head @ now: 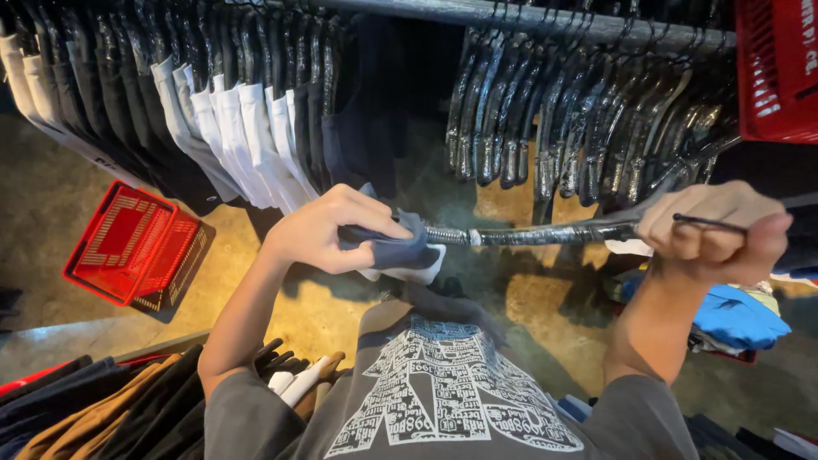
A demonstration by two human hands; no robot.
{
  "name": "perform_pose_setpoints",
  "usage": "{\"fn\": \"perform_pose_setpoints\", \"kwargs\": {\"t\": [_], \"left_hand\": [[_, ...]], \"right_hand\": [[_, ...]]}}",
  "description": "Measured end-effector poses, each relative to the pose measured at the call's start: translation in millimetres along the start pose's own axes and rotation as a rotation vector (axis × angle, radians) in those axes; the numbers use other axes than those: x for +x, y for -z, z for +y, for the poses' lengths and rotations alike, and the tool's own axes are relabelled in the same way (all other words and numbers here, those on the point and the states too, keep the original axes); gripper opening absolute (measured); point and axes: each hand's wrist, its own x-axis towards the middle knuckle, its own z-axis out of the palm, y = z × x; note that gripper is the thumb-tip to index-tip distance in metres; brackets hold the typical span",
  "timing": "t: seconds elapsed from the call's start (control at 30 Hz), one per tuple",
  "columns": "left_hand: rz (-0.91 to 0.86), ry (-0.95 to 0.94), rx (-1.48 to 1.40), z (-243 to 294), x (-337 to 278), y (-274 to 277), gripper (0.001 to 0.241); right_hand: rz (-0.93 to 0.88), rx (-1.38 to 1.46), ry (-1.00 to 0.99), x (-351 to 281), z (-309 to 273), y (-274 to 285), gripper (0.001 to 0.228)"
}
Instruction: The person removes various shirts from a red shopping basket, places them onto hangers, and hangs them on a clothing rack. The person handles multiple shirts of different colors, including black, blue, white, and light green, repeating the process of hanging and organizing them.
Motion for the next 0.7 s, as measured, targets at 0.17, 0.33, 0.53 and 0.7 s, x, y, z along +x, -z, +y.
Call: {"fn": "perform_pose_setpoints", "kwargs": {"t": [0.17,0.33,0.53,0.7], "left_hand": [[-0.008,0.027,0.014,-2,0,3,0.037],[0.010,0.055,-0.049,-20,-4,4,0.038],[-0.001,0.056,-0.164,-40,-2,-1,0.043],[0.121,0.175,-0.002,-25,14,-27,0.055]], "right_hand": [[0.001,-0.115,0.173,9,4,-22,0.063],[-0.207,-0.377,0.281,28,-5,-48,0.065],[0.538,-0.455,0.552,0,36,-67,0.065],[0.813,-0.225,0.632,-14,74,-68,0.052]]}}
